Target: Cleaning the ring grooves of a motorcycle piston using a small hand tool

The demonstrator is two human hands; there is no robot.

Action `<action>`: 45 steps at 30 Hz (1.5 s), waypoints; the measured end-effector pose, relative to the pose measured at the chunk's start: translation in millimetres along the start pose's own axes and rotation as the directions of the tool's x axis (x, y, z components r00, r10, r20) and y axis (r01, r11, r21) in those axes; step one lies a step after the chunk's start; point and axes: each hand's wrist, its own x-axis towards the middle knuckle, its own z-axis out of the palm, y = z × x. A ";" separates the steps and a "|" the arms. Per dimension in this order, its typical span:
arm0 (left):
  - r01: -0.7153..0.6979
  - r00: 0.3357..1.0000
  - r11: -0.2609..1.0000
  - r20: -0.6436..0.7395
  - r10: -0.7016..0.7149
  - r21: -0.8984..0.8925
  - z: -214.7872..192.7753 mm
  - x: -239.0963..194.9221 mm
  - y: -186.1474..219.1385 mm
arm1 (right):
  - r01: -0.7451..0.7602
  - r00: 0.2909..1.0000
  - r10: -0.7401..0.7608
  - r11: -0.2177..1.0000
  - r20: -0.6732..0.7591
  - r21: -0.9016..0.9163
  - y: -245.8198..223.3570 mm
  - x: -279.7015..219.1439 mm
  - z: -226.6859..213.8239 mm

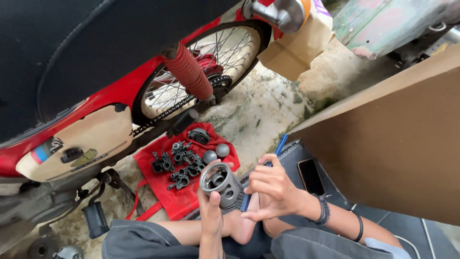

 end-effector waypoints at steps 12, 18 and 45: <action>-0.059 0.998 0.994 -0.009 0.059 -0.091 -3.3 2.9 3.8 | -0.055 0.998 0.056 0.996 -0.017 0.073 1.1 -2.9 10.4; -0.018 0.996 0.983 0.095 0.001 0.180 -2.5 -0.5 4.1 | -0.056 0.982 0.063 0.998 -0.177 0.042 7.6 6.8 -2.8; 0.015 0.997 0.993 0.078 -0.024 0.113 5.4 -1.2 13.8 | -0.032 0.978 0.048 0.996 -0.203 0.081 4.0 15.0 -4.3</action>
